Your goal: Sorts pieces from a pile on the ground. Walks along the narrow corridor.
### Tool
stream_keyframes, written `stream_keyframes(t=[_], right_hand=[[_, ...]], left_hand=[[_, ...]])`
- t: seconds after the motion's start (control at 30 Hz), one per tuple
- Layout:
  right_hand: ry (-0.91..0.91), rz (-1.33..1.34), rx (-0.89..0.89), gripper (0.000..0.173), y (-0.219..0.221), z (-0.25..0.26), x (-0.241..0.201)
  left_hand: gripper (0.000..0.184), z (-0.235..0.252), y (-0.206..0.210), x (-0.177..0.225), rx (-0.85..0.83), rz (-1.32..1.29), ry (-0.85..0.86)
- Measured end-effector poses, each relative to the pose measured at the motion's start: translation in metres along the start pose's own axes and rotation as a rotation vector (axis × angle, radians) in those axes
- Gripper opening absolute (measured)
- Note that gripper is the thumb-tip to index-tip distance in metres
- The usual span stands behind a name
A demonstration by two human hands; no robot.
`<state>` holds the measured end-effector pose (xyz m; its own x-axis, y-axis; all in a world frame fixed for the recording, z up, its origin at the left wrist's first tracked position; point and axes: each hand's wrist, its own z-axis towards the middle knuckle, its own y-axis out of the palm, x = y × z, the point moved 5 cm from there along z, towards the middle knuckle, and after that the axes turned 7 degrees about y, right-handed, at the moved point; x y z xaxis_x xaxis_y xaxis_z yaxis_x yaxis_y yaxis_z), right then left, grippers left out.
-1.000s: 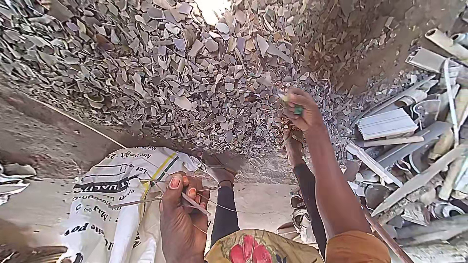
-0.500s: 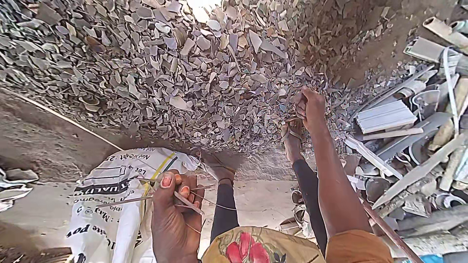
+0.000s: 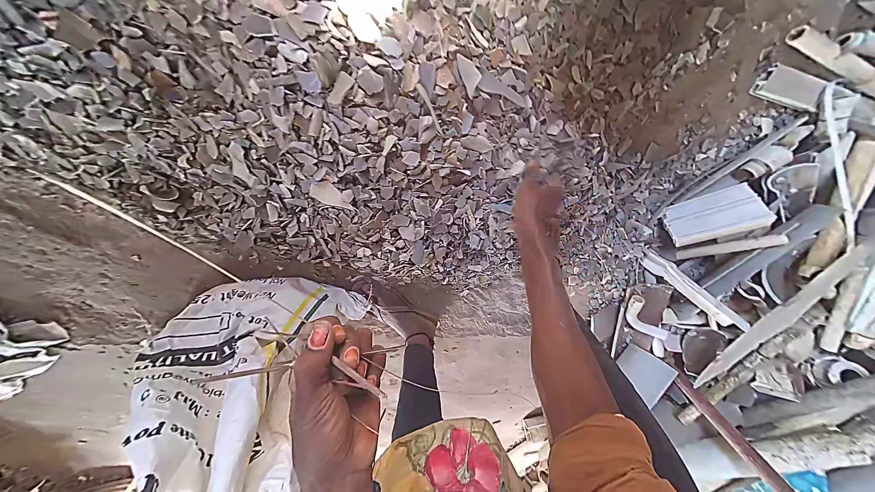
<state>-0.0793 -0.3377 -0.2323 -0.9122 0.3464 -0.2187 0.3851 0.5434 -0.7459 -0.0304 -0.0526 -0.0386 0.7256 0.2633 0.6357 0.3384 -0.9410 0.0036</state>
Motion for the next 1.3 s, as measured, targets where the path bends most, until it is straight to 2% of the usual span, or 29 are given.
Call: stream_keyframes(t=[0.07,0.13,0.27,0.33,0.43,0.5,0.57,0.6,0.67,0.77,0.8,0.87,0.93,1.0,1.07,1.13,1.2,1.27,1.3], right_hand=[[-0.106,0.008,-0.108,0.047,0.016,-0.017,-0.02],[-0.23,-0.02,-0.259,0.044,0.045,-0.049,-0.048],[-0.342,-0.087,-0.431,0.07,0.088,-0.111,-0.097],[-0.459,-0.215,-0.589,0.068,0.11,-0.131,-0.105],[-0.79,-0.513,-0.809,0.063,0.12,-0.152,-0.098],[-1.019,-0.615,-0.836,0.059,0.107,-0.148,-0.074],[-1.12,-0.661,-0.833,0.049,0.078,-0.123,-0.05],[-1.163,-0.669,-0.776,0.042,0.064,-0.104,-0.043],[-1.126,-0.779,-0.65,0.036,0.031,-0.061,-0.036],[-0.788,-0.953,-0.539,0.043,-0.015,0.002,-0.039],[-0.698,-0.945,-0.527,0.046,-0.027,0.017,-0.045],[-0.641,-0.876,-0.463,0.045,-0.041,0.026,-0.064],[-0.694,-0.741,-0.376,0.038,-0.035,0.02,-0.092],[-0.678,-0.608,-0.358,0.038,-0.007,0.008,-0.113],[-0.631,-0.584,-0.35,0.04,0.028,0.0,-0.12],[-0.642,-0.557,-0.359,0.031,0.056,-0.005,-0.114],[-0.726,-0.379,-0.446,0.024,0.062,-0.014,-0.106],[-0.707,-0.115,-0.672,0.022,0.05,-0.029,-0.097],[-0.625,0.091,-0.839,0.013,0.043,-0.036,-0.087]], left_hand=[[0.039,0.0,0.006,-0.006,-0.015,0.034,-0.017],[0.041,0.0,0.009,-0.009,-0.034,0.085,-0.022],[0.049,0.003,0.023,-0.004,-0.052,0.154,0.012],[0.051,0.001,0.029,-0.003,-0.035,0.177,0.012],[0.05,-0.002,0.042,-0.006,-0.044,0.214,0.013],[0.05,-0.004,0.047,-0.008,-0.068,0.219,0.028],[0.05,-0.006,0.049,-0.011,-0.078,0.198,0.037],[0.05,-0.006,0.049,-0.012,-0.067,0.19,0.036],[0.048,-0.005,0.046,-0.016,-0.05,0.178,0.014],[0.045,-0.004,0.039,-0.018,-0.013,0.153,-0.012],[0.045,-0.002,0.038,-0.018,-0.006,0.141,-0.013],[0.045,-0.002,0.035,-0.017,0.007,0.135,-0.019],[0.042,-0.001,0.034,-0.018,0.025,0.117,-0.023],[0.041,-0.001,0.034,-0.019,0.04,0.1,-0.025],[0.041,-0.001,0.035,-0.02,0.056,0.098,-0.039],[0.039,-0.003,0.033,-0.021,0.037,0.117,-0.08],[0.032,-0.004,0.031,-0.022,-0.011,0.143,-0.141],[0.025,-0.005,0.027,-0.023,-0.044,0.113,-0.187],[0.026,-0.005,0.025,-0.022,-0.04,0.093,-0.191]])
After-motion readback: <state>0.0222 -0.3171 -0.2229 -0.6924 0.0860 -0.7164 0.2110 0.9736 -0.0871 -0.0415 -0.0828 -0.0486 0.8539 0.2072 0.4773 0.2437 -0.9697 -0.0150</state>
